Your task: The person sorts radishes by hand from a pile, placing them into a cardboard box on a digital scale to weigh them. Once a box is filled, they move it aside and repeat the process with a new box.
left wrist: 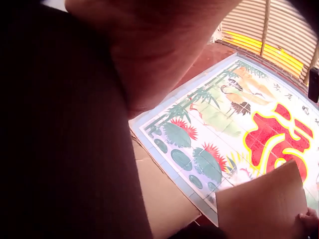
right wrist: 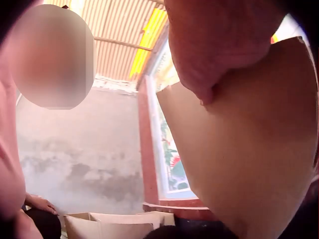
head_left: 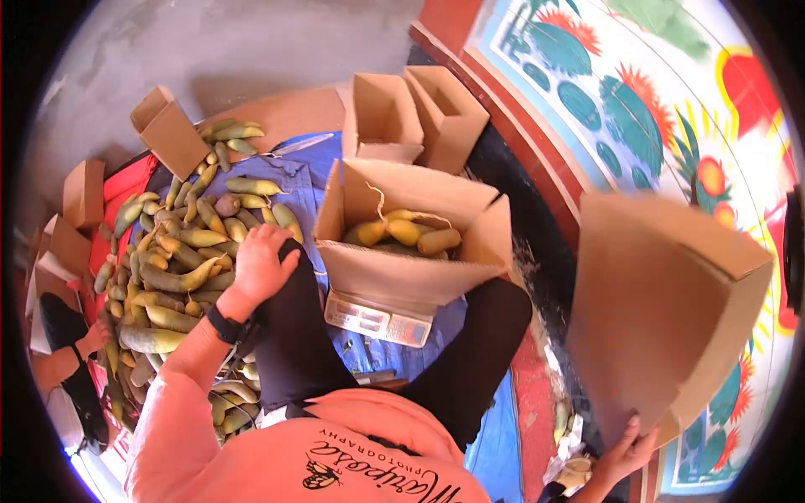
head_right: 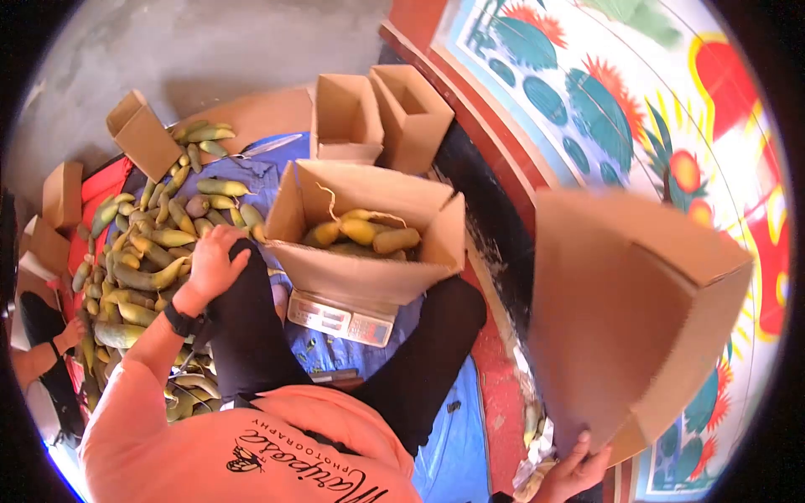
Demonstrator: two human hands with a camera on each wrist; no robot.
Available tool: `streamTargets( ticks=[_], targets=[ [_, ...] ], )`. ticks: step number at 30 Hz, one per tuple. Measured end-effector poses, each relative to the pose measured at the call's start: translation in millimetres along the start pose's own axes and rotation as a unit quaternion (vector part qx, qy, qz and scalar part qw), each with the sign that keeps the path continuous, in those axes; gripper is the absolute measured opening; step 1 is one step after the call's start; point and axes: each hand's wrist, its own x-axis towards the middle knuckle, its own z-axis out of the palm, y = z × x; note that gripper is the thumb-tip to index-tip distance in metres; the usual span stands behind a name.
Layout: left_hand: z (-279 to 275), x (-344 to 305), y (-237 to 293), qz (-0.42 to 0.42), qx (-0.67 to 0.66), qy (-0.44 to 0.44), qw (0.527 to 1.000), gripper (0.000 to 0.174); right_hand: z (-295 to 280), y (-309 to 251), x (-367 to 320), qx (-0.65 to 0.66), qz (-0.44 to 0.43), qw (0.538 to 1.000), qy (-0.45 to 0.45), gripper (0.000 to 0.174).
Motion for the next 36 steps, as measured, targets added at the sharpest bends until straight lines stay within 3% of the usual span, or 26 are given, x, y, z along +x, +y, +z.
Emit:
streamTargets(
  ticks=[4,6,8,10,12,14,17,19,26,28,30,36],
  targets=[
    [-2.7,-3.9,-3.9,-0.003,-0.013,0.023,1.0,0.03,68.9,-43.8,74.4,0.086,-0.104,0.988,0.079,0.031],
    [-7.3,-4.4,-5.5,-0.016,-0.028,0.013,0.999,0.03,114.8,-78.6,116.4,0.073,-0.156,0.984,0.053,0.022],
    [-11.9,-4.8,-7.5,-0.003,-0.029,0.027,0.999,0.029,167.4,-117.9,153.0,0.228,-0.131,0.964,0.038,0.021],
    [-13.7,-6.3,-10.8,-0.009,-0.051,0.041,0.998,0.028,210.2,-156.4,188.8,0.25,-0.205,0.946,0.023,0.018],
    [-14.4,-8.2,-15.7,-0.018,-0.052,0.043,0.998,0.031,247.7,-192.4,212.9,0.109,-0.211,0.971,0.01,0.017],
    [-18.3,-7.7,-16.5,-0.037,-0.07,0.027,0.997,0.03,303.6,-217.2,234.2,0.211,-0.294,0.932,0.012,0.016],
    [-21.4,-6.4,-21.6,-0.051,-0.075,0.027,0.996,0.029,371.3,-255.2,253.8,0.24,-0.299,0.922,-0.051,0.015],
    [-21.9,-5.8,-25.1,-0.057,-0.077,0.032,0.995,0.028,406.4,-281.3,256.6,0.161,-0.359,0.919,-0.032,0.017],
    [-26.0,-1.5,-30.7,-0.072,-0.098,0.03,0.992,0.032,535.2,-324.6,255.3,0.043,-0.413,0.909,-0.026,0.015],
    [-26.0,-0.5,-30.8,-0.072,-0.096,0.029,0.992,0.031,567.8,-324.1,242.3,0.073,-0.476,0.874,-0.062,0.018],
    [-25.7,0.8,-31.1,-0.077,-0.102,0.027,0.991,0.031,578.3,-329.1,218.8,-0.087,-0.353,0.886,-0.289,0.027],
    [-23.8,0.0,-30.8,-0.074,-0.096,0.014,0.993,0.033,601.5,-311.5,184.7,-0.13,-0.392,0.811,-0.414,0.035]
  ],
)
